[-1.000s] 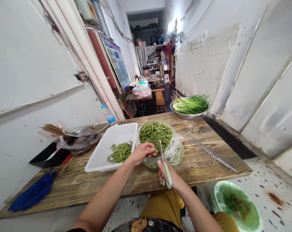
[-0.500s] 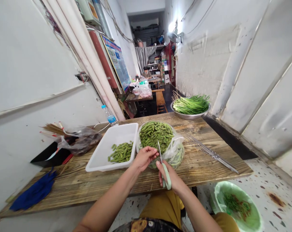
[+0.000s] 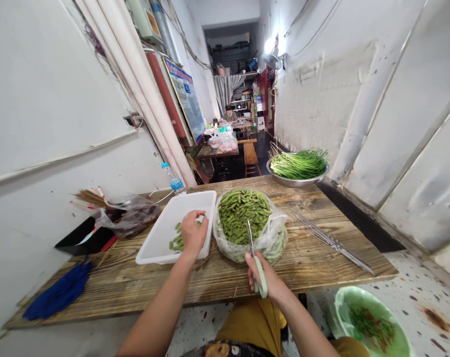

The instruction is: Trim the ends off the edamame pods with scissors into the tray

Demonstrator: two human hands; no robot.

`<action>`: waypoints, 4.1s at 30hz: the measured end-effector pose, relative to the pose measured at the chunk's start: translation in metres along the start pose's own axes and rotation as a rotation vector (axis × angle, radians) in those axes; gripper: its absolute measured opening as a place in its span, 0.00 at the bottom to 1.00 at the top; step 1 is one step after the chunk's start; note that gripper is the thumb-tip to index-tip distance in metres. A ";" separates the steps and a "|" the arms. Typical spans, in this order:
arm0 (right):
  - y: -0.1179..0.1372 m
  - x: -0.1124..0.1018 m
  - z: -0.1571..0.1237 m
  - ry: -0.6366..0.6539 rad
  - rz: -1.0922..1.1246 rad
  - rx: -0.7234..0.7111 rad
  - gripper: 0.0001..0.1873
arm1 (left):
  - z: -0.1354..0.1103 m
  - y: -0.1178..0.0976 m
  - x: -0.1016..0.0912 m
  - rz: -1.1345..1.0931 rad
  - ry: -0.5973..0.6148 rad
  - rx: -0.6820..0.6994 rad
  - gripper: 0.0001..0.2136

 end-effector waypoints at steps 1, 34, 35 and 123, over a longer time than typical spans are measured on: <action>-0.002 0.001 0.001 0.017 0.016 0.002 0.28 | 0.007 -0.002 -0.007 0.158 -0.005 0.052 0.11; 0.014 0.006 -0.008 0.031 -0.041 0.004 0.29 | -0.061 -0.047 0.104 -0.839 0.778 -0.335 0.10; 0.015 0.006 -0.009 0.033 -0.046 -0.009 0.28 | -0.062 -0.047 0.104 -0.848 0.781 -0.339 0.11; 0.010 0.001 -0.007 0.022 0.022 0.015 0.28 | -0.058 -0.049 0.107 -0.584 0.956 -0.211 0.11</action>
Point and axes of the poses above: each hand's wrist, its own z-axis towards the middle knuckle, its own x-axis out of the palm, y = z × x, the point moved 10 cm from there along z, towards the middle knuckle, and after that the axes turned 8 degrees about x, right-handed, at the moved point
